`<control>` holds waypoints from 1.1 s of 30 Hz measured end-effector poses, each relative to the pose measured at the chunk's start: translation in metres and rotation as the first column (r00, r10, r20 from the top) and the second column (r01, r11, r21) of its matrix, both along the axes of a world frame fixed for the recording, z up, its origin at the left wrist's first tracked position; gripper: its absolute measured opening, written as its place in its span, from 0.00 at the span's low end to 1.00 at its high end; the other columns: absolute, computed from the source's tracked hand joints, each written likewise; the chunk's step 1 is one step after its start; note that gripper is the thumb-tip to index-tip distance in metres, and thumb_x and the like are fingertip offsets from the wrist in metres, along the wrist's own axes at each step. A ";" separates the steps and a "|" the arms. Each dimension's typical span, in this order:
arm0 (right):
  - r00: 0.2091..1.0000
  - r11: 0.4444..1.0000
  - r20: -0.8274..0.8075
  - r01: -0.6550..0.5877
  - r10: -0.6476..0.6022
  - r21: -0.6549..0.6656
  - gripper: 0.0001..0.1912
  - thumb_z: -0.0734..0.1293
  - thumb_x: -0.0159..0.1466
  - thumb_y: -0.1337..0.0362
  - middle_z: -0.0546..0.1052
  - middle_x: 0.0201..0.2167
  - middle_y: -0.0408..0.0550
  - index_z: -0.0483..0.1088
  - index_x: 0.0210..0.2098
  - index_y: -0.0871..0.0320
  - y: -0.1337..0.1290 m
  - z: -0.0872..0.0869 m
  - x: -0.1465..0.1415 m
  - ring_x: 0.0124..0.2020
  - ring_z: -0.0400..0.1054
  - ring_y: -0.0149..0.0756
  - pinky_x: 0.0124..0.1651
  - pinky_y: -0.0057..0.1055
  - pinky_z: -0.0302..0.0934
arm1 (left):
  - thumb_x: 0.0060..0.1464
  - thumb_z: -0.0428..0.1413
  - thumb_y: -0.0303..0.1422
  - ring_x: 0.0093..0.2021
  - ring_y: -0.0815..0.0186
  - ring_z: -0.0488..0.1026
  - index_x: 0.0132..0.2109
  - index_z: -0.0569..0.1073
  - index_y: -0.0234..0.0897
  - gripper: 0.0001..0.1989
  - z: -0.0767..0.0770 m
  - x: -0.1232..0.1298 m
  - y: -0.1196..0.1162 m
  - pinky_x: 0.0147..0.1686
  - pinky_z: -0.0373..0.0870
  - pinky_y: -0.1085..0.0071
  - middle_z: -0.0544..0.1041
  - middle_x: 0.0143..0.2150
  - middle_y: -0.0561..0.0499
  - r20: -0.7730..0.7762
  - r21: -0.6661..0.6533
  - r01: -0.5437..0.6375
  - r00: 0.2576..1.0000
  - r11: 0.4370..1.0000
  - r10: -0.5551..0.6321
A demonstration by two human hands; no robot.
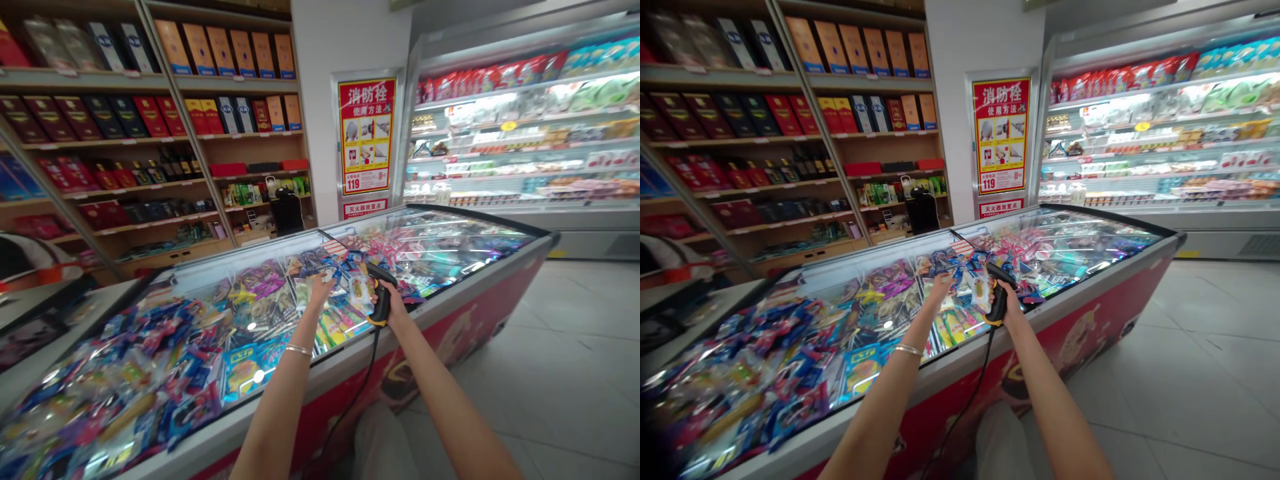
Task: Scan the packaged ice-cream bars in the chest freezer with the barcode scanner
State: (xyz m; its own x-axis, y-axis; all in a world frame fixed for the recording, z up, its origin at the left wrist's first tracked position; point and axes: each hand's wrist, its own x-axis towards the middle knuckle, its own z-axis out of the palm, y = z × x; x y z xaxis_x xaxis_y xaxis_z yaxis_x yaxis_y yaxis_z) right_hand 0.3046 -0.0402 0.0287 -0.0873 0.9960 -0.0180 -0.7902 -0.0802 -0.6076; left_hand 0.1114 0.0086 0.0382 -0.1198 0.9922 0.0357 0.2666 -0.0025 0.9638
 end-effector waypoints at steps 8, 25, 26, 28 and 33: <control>0.931 0.923 0.041 -0.366 0.364 0.116 0.09 0.65 0.55 0.63 0.71 0.24 0.41 0.68 0.35 0.58 -0.019 0.016 -0.080 0.14 0.56 0.23 0.13 0.20 0.53 | 0.55 0.49 0.44 0.40 0.61 0.76 0.50 0.67 0.35 0.21 0.016 -0.124 -0.043 0.44 0.73 0.56 0.77 0.38 0.45 0.680 0.056 0.072 0.728 0.996 -0.091; 0.834 0.836 -0.073 -0.541 0.547 0.091 0.12 0.65 0.57 0.60 0.68 0.24 0.40 0.68 0.38 0.59 -0.014 0.004 -0.144 0.16 0.56 0.22 0.19 0.19 0.61 | 0.53 0.52 0.37 0.52 0.62 0.69 0.51 0.63 0.38 0.18 -0.021 -0.162 -0.047 0.51 0.65 0.67 0.72 0.50 0.45 0.238 0.372 -0.410 0.909 0.833 0.341; 0.822 0.824 -0.066 -0.560 0.565 0.081 0.13 0.66 0.57 0.59 0.68 0.24 0.40 0.68 0.39 0.60 -0.013 0.004 -0.144 0.15 0.56 0.22 0.18 0.19 0.61 | 0.53 0.52 0.37 0.51 0.63 0.70 0.50 0.63 0.39 0.17 -0.021 -0.161 -0.047 0.50 0.66 0.68 0.72 0.49 0.46 0.234 0.394 -0.392 0.918 0.832 0.321; 0.799 0.800 -0.047 -0.597 0.599 0.057 0.15 0.66 0.57 0.58 0.67 0.23 0.39 0.67 0.41 0.60 -0.012 0.005 -0.144 0.15 0.56 0.22 0.17 0.19 0.60 | 0.53 0.51 0.36 0.50 0.64 0.71 0.48 0.62 0.39 0.15 -0.023 -0.158 -0.049 0.49 0.66 0.69 0.73 0.48 0.47 0.224 0.411 -0.376 0.925 0.830 0.308; 0.798 0.800 -0.062 -0.600 0.600 0.010 0.15 0.65 0.58 0.58 0.67 0.23 0.39 0.67 0.42 0.61 -0.014 0.006 -0.146 0.15 0.57 0.22 0.16 0.18 0.61 | 0.55 0.50 0.38 0.45 0.60 0.73 0.47 0.59 0.37 0.15 -0.021 -0.148 -0.058 0.46 0.68 0.65 0.74 0.43 0.44 0.072 0.428 -0.321 0.944 0.845 0.322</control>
